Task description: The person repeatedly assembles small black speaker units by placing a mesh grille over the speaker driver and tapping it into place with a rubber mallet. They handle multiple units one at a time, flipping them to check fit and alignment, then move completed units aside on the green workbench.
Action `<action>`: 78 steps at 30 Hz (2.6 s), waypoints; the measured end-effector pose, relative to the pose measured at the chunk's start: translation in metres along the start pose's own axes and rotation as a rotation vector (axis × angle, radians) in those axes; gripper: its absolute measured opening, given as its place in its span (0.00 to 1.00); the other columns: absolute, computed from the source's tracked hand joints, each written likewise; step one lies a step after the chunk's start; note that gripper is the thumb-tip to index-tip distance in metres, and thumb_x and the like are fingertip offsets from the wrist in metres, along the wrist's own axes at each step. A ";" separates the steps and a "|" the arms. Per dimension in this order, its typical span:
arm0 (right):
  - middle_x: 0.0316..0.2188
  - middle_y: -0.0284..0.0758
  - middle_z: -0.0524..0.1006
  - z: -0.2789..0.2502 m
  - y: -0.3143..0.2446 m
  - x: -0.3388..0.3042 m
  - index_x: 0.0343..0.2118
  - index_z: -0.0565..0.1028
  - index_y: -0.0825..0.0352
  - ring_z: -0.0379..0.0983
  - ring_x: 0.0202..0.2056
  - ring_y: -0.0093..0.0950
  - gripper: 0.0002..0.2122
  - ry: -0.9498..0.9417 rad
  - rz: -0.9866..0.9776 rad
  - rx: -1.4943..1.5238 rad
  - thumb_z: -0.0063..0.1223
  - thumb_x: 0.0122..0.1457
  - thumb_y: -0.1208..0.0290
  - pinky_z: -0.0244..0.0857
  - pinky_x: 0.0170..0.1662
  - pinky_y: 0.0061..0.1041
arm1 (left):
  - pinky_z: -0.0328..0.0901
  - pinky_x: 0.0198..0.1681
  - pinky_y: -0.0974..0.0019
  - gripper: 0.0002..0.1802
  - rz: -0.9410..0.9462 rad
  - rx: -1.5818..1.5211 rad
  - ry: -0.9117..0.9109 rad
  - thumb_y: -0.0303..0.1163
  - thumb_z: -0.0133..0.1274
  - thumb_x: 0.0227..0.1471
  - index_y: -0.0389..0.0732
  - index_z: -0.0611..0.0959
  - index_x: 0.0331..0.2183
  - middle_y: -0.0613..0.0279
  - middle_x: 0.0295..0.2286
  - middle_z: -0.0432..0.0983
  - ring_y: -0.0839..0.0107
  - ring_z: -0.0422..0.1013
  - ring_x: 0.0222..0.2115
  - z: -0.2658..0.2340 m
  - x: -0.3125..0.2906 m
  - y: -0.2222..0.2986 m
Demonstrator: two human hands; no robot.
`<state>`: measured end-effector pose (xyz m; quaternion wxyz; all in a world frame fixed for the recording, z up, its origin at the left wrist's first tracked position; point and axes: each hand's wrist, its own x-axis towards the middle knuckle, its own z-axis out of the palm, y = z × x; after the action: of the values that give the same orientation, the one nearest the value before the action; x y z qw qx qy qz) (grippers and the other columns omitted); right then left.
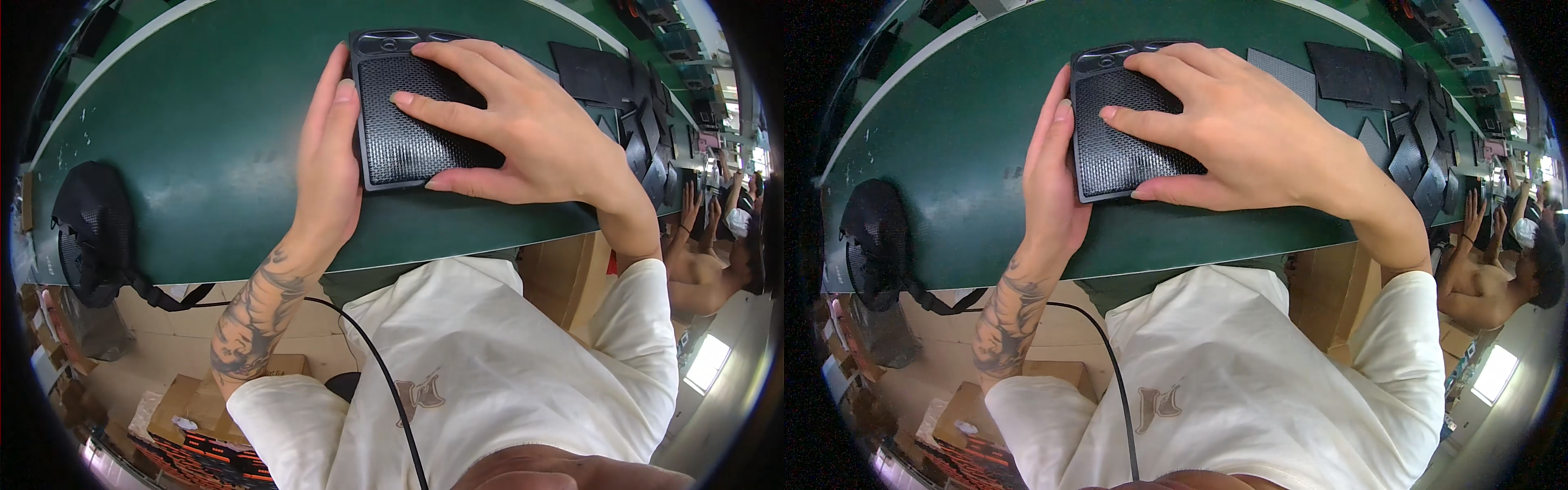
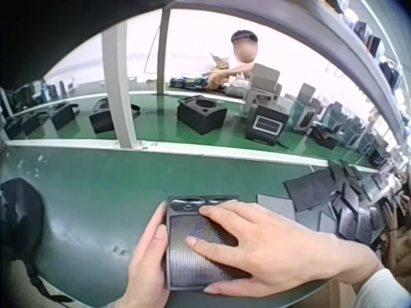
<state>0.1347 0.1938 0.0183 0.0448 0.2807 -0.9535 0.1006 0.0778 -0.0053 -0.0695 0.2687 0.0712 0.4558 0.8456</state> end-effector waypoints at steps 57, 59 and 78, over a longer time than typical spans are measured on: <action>0.65 0.47 0.66 0.034 0.031 0.002 0.59 0.75 0.61 0.61 0.66 0.46 0.27 0.149 -0.223 0.212 0.63 0.58 0.55 0.52 0.69 0.48 | 0.60 0.66 0.56 0.34 0.112 0.146 -0.046 0.34 0.39 0.70 0.38 0.50 0.71 0.51 0.65 0.59 0.62 0.62 0.64 -0.002 -0.023 -0.011; 0.65 0.46 0.66 0.035 0.029 -0.001 0.59 0.75 0.60 0.61 0.66 0.45 0.27 0.130 -0.207 0.215 0.64 0.58 0.56 0.50 0.69 0.49 | 0.56 0.67 0.60 0.41 0.086 0.067 -0.114 0.30 0.45 0.68 0.35 0.43 0.72 0.50 0.66 0.55 0.63 0.56 0.66 -0.008 -0.026 -0.013; 0.63 0.47 0.70 0.043 -0.005 -0.033 0.67 0.63 0.68 0.67 0.64 0.42 0.40 0.390 0.483 0.710 0.70 0.54 0.61 0.60 0.66 0.35 | 0.48 0.70 0.60 0.46 0.272 -0.116 0.155 0.21 0.54 0.61 0.35 0.47 0.71 0.52 0.69 0.48 0.63 0.51 0.68 0.035 -0.045 -0.034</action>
<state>0.1638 0.1971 -0.0276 0.0997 0.0245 -0.8719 0.4788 0.1420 0.0117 -0.0712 0.1194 0.0511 0.4119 0.9019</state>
